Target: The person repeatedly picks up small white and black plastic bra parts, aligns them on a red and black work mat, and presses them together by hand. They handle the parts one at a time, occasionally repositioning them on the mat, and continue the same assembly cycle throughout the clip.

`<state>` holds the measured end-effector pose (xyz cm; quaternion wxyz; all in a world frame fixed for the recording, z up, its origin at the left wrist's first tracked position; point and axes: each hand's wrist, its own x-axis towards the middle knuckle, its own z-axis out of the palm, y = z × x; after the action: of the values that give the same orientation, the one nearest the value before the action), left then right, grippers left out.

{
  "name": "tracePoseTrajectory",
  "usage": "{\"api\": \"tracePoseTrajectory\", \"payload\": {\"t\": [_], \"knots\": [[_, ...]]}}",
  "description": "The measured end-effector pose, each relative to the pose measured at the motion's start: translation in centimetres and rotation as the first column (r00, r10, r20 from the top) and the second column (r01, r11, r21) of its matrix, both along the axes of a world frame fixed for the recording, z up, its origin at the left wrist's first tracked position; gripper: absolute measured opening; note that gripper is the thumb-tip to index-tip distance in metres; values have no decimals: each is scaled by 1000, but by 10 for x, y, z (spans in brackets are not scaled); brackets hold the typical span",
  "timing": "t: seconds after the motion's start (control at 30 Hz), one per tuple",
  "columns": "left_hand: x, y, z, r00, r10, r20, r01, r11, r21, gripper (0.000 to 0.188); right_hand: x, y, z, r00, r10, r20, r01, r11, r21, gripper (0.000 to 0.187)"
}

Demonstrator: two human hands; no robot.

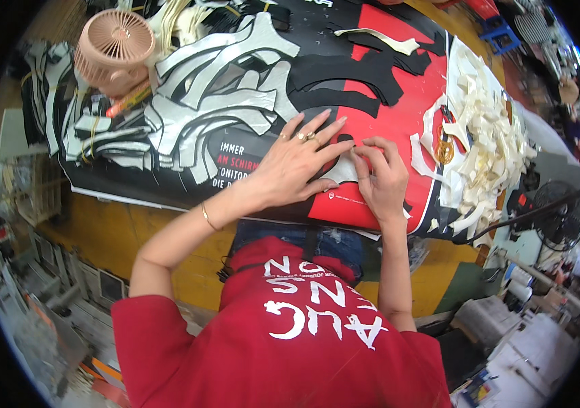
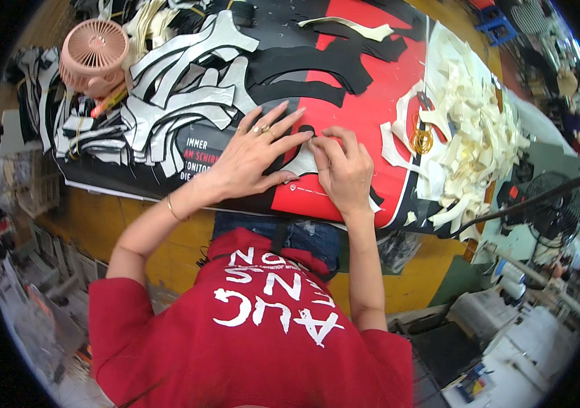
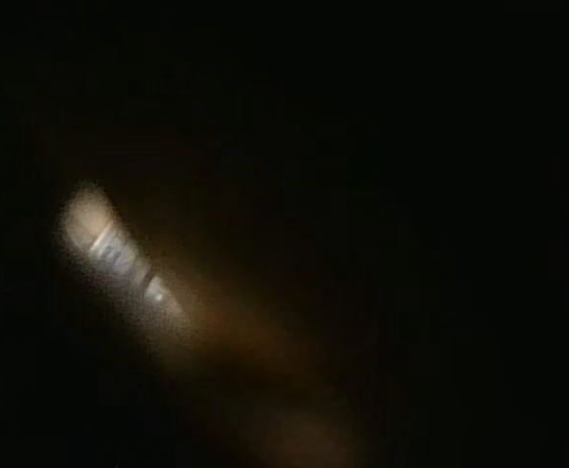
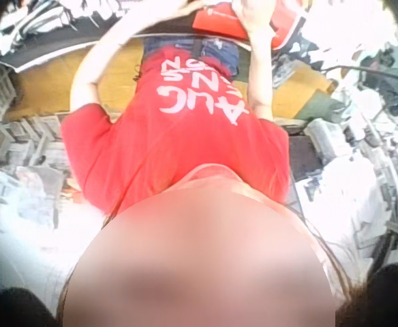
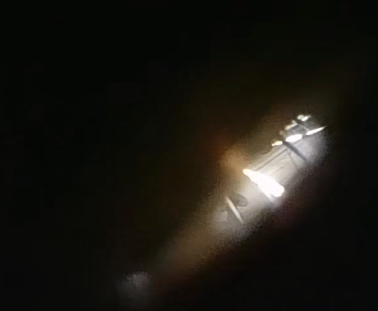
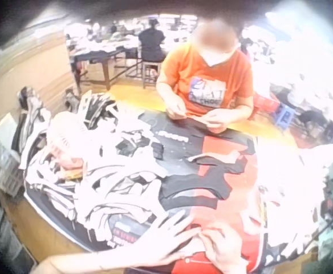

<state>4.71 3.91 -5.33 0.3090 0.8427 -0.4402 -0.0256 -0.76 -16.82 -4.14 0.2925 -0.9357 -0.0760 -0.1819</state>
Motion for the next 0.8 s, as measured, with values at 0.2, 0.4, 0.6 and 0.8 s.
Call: {"api": "tracePoseTrajectory", "payload": {"t": [0.2,0.4,0.6,0.8], "knots": [[13,-3,-5,993,-107,-42,108,994,13,62,-15,-5,3,984,163,73,-158,985,-67,18],[13,-4,-11,995,-79,-67,80,997,11,60,-22,-8,18,976,104,-191,-120,990,-77,28],[12,-6,-11,996,-59,-73,60,998,13,63,-9,-8,31,914,85,-397,-97,995,-10,21],[12,-5,-11,996,-65,-59,69,996,52,67,-17,-9,52,914,145,-379,-228,956,-184,10]]}}
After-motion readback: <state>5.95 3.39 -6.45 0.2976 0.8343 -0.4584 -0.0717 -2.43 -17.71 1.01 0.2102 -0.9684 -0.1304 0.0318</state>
